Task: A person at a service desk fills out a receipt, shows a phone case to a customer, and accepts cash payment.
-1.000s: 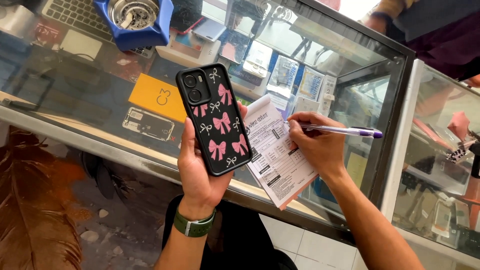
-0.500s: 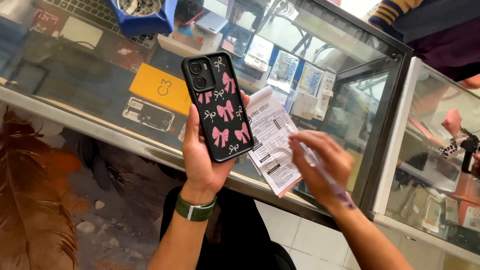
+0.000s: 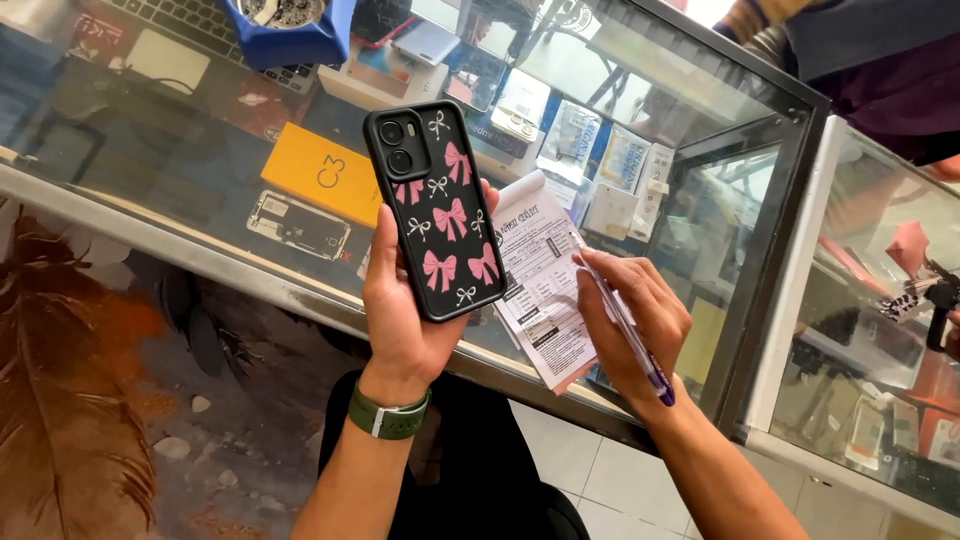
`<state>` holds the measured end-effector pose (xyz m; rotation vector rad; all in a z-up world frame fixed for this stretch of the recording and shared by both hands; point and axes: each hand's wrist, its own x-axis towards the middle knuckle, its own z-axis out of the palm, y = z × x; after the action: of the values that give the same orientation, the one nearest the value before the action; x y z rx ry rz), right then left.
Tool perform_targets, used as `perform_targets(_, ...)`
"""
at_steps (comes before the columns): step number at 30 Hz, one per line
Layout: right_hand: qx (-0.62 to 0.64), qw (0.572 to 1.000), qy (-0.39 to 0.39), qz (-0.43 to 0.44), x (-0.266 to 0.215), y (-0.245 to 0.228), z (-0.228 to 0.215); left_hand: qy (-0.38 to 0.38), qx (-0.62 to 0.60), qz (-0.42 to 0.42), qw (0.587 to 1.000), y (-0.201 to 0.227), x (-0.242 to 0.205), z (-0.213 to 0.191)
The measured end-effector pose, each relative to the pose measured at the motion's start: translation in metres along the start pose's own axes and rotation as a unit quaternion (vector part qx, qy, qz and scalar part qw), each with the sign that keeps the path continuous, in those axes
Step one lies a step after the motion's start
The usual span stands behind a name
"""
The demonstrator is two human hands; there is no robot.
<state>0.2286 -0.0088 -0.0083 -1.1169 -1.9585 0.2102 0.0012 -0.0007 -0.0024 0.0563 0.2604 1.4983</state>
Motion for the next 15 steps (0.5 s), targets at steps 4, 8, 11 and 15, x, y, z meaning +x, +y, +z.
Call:
perform_targets(4,-0.010,0.999,-0.023,0.028,-0.0028,0.0007,-0.0007,-0.005,0.003,-0.002,1.000,0.0000,-0.0006,0.0009)
perform_targets(8,-0.004,1.000,0.026,0.009,0.0028,-0.0013,0.0002,0.011,0.005,0.004,1.000,0.0009,0.0006,0.0030)
perform_targets(11,-0.003,0.999,0.031,0.017,0.0009,-0.0018,0.0006,0.014,0.009,0.002,1.000,0.0012,-0.0010,0.0034)
perform_targets(15,-0.002,0.999,0.035,0.030,-0.0010,0.0012,-0.0005,0.004,0.011,0.005,1.000,0.0012,-0.0008,0.0033)
